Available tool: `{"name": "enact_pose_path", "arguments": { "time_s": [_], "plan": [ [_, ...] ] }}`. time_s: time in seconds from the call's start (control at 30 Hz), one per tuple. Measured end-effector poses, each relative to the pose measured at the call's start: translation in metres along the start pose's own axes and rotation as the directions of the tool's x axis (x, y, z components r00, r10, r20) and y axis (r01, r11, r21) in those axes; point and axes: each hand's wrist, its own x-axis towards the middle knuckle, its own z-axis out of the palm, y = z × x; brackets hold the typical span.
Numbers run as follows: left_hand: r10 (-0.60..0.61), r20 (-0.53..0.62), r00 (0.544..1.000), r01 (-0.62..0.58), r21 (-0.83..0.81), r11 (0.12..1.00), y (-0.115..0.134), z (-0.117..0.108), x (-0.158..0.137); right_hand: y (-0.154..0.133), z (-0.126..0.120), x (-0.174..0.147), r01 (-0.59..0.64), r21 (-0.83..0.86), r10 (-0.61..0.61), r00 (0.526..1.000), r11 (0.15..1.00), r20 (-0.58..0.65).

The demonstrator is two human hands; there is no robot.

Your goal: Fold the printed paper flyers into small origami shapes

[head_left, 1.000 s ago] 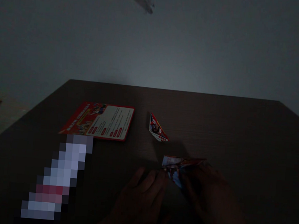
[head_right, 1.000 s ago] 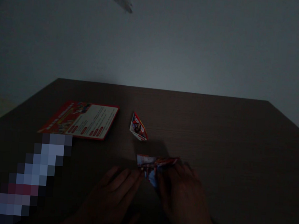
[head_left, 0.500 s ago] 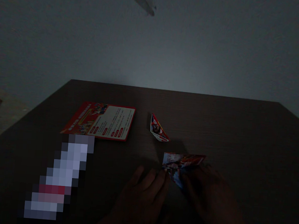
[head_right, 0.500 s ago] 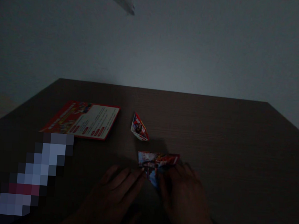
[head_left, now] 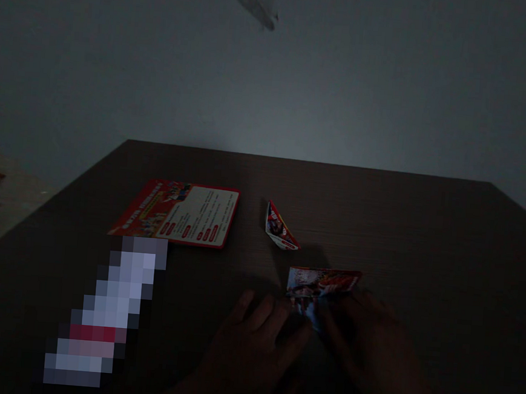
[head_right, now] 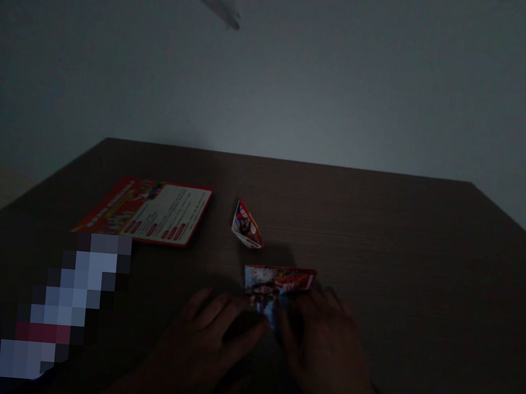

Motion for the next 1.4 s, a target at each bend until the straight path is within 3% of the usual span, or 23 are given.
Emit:
{"name": "enact_pose_path", "arguments": {
  "time_s": [0.27, 0.8, 1.4],
  "plan": [
    [-0.019, -0.067, 0.998, 0.018, -0.002, 1.000, -0.001, 0.004, -0.001, -0.002, -0.003, 0.002, 0.038, -0.008, -0.038, 0.997, 0.999, -0.065],
    [-0.028, -0.051, 0.998, 0.028, -0.005, 1.000, 0.000, -0.001, -0.001, 0.010, -0.011, -0.003, 0.003, -0.053, -0.001, 0.999, 0.999, 0.032],
    [-0.030, -0.063, 0.998, 0.030, -0.006, 1.000, 0.000, 0.000, -0.002, 0.033, -0.016, -0.017, -0.020, 0.021, 0.018, 0.993, 1.000, 0.117]
  ]
}}
